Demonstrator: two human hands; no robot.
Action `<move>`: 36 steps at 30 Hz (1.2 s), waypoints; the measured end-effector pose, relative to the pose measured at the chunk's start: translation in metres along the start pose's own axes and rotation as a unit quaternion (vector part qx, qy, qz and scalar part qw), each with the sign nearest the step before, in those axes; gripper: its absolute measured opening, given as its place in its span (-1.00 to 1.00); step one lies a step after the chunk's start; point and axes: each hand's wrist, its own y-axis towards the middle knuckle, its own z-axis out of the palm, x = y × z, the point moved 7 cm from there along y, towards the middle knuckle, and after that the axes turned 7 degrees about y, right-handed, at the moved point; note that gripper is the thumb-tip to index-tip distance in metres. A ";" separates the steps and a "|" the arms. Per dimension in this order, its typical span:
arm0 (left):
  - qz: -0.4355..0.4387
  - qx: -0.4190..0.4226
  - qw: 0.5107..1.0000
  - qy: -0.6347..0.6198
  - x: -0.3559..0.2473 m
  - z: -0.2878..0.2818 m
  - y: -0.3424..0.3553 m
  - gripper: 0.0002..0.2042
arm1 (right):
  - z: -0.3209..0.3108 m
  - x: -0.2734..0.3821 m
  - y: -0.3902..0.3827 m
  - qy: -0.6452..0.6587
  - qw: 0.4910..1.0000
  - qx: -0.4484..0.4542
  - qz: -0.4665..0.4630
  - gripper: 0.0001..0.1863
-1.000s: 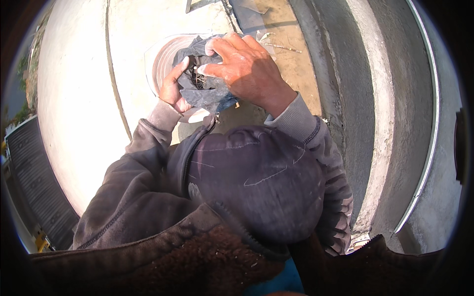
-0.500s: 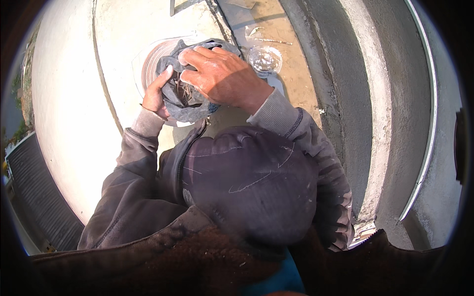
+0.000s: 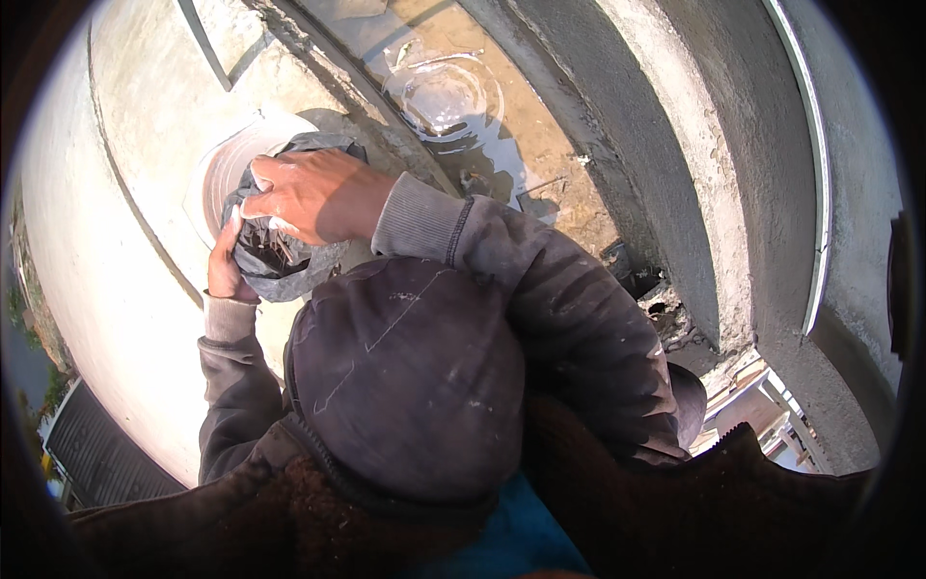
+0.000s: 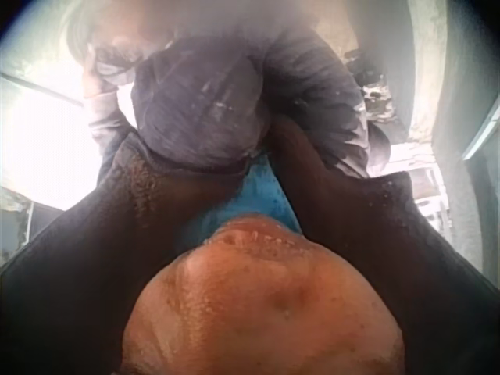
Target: The person installs metal trim pieces along the edge of a concrete structure. They use shears to cut the trim, a hammer to drive nails, and a trowel to smooth the surface. The person also retrieves nails from a bucket and adjusts the trim pieces.
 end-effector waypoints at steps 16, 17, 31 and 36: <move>-0.031 0.007 0.997 0.076 -0.022 0.049 -0.016 -0.60 | -0.033 0.041 -0.016 -0.168 0.945 -0.175 -0.220 -0.96; -0.032 0.025 0.996 0.078 -0.022 0.051 -0.015 -0.60 | -0.034 0.045 -0.018 -0.201 0.932 -0.182 -0.242 -0.97; -0.006 -0.038 0.991 0.126 -0.022 0.027 -0.001 -0.50 | -0.088 -0.016 -0.045 0.032 0.892 -0.448 0.059 -0.92; 0.039 -0.007 0.996 0.085 -0.015 0.011 -0.009 -0.47 | -0.134 -0.042 -0.071 -0.067 0.883 -0.435 0.161 -0.88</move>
